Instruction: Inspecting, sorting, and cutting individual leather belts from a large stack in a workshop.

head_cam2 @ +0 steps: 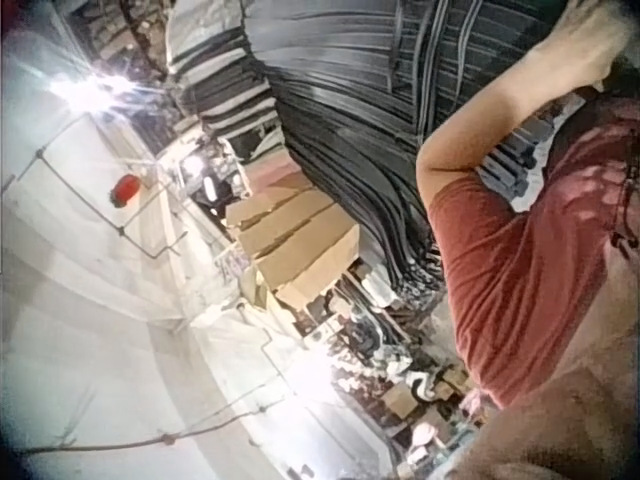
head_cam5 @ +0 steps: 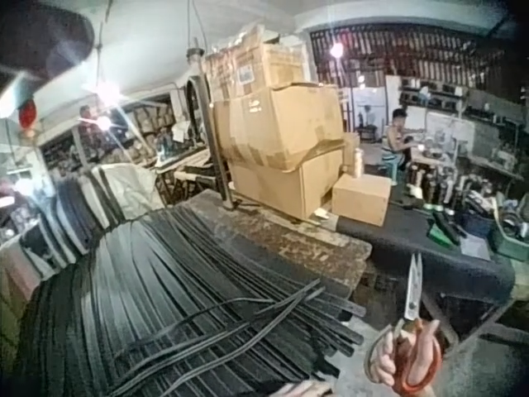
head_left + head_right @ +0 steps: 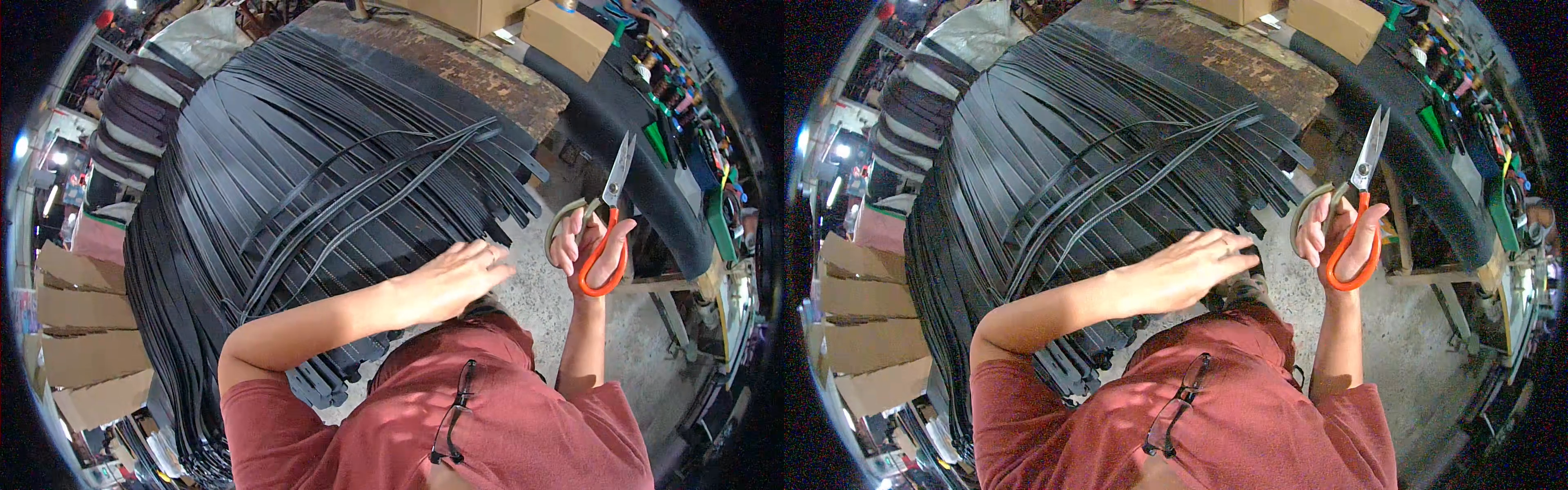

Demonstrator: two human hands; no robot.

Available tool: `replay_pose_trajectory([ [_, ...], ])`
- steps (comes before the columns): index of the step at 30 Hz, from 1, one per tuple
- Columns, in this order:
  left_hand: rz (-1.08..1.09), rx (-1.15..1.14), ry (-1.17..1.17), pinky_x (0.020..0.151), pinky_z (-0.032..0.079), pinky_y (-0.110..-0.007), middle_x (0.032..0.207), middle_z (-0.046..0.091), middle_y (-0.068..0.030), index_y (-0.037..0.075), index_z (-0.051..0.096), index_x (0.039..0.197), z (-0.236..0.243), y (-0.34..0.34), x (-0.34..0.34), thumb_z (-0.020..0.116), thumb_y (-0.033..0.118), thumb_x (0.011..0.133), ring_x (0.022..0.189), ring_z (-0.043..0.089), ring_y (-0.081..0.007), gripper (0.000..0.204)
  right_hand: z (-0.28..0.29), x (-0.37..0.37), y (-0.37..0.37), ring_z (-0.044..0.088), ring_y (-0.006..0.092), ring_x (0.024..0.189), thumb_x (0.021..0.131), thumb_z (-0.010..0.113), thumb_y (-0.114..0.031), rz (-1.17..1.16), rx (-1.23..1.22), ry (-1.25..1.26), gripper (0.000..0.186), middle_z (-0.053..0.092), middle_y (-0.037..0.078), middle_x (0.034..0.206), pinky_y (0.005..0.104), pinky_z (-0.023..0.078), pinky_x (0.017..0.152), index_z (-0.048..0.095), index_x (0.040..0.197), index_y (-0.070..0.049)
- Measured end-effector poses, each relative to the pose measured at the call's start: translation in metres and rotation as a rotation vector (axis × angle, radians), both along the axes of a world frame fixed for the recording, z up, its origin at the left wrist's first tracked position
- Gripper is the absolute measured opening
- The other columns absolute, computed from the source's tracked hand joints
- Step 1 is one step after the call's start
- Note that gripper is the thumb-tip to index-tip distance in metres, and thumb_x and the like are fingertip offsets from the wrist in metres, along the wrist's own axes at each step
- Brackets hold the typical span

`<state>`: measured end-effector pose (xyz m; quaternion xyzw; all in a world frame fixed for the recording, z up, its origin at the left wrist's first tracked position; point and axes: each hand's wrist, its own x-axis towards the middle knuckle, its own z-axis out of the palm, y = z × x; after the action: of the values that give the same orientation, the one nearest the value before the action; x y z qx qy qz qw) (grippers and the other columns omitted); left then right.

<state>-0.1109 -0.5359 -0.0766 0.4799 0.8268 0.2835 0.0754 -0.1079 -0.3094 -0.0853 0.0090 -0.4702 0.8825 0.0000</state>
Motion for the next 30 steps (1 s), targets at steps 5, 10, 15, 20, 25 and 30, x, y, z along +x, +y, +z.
replay_pose_trajectory([
  [5, 0.099, -0.101, 0.024, 0.092, 0.043, -0.039, 0.105, 0.061, -0.0143, 0.001, 0.062, 0.106, 0.013, -0.032, -0.053, 0.060, 0.005, 0.073, 0.104, 0.054, -0.0296, 0.032, -0.005, 0.008, 0.019, 0.030, 0.0100, 0.033, 0.083, 0.018, -0.076, -0.050, 0.002, -0.007, 0.074, 0.035, -0.001, 0.049, 0.0245, 0.027, 0.037, 0.044, 0.079, -0.007],
  [10, 0.534, -0.159, 0.293, 0.089, 0.044, -0.039, 0.101, 0.063, -0.0176, 0.000, 0.064, 0.101, -0.004, -0.109, -0.124, 0.062, 0.012, 0.078, 0.096, 0.058, -0.0313, 0.026, -0.010, 0.008, 0.027, 0.031, 0.0104, 0.033, 0.085, 0.018, -0.075, -0.085, 0.042, -0.064, 0.073, 0.035, -0.001, 0.050, 0.0247, 0.028, 0.037, 0.044, 0.079, -0.007],
  [15, 0.713, -0.151, 0.148, 0.083, 0.047, -0.035, 0.104, 0.062, -0.0190, 0.000, 0.063, 0.106, -0.039, -0.155, -0.176, 0.064, 0.021, 0.084, 0.090, 0.061, -0.0276, 0.031, -0.008, 0.002, 0.018, 0.031, 0.0117, 0.034, 0.084, 0.019, -0.075, -0.025, 0.022, -0.085, 0.072, 0.034, 0.000, 0.051, 0.0256, 0.027, 0.038, 0.042, 0.079, -0.007],
  [20, 0.839, -0.072, -0.210, 0.066, 0.048, -0.029, 0.078, 0.063, -0.0116, 0.000, 0.066, 0.095, -0.056, -0.145, -0.194, 0.072, 0.023, 0.077, 0.072, 0.060, -0.0164, 0.030, -0.006, -0.007, 0.018, 0.032, 0.0121, 0.034, 0.085, 0.019, -0.075, 0.026, 0.074, -0.085, 0.071, 0.035, 0.001, 0.051, 0.0256, 0.030, 0.038, 0.040, 0.078, -0.007],
  [25, 0.822, 0.088, -0.434, 0.061, 0.046, -0.026, 0.078, 0.064, -0.0041, 0.001, 0.066, 0.093, -0.045, -0.140, -0.195, 0.074, 0.018, 0.075, 0.069, 0.058, -0.0106, 0.026, -0.011, -0.025, 0.029, 0.037, 0.0126, 0.034, 0.093, 0.030, -0.059, 0.062, -0.039, -0.020, 0.057, 0.046, 0.006, 0.054, 0.0249, 0.033, 0.037, 0.042, 0.079, -0.005],
  [30, 0.720, 0.357, -0.851, 0.060, 0.046, -0.020, 0.081, 0.065, -0.0035, 0.000, 0.060, 0.102, 0.009, -0.111, -0.160, 0.069, 0.008, 0.080, 0.067, 0.058, -0.0079, 0.025, -0.023, -0.063, 0.009, 0.051, 0.0136, 0.043, 0.082, 0.061, -0.003, 0.123, 0.153, -0.017, 0.018, 0.063, 0.019, 0.076, 0.0273, 0.046, 0.048, 0.044, 0.077, -0.005],
])
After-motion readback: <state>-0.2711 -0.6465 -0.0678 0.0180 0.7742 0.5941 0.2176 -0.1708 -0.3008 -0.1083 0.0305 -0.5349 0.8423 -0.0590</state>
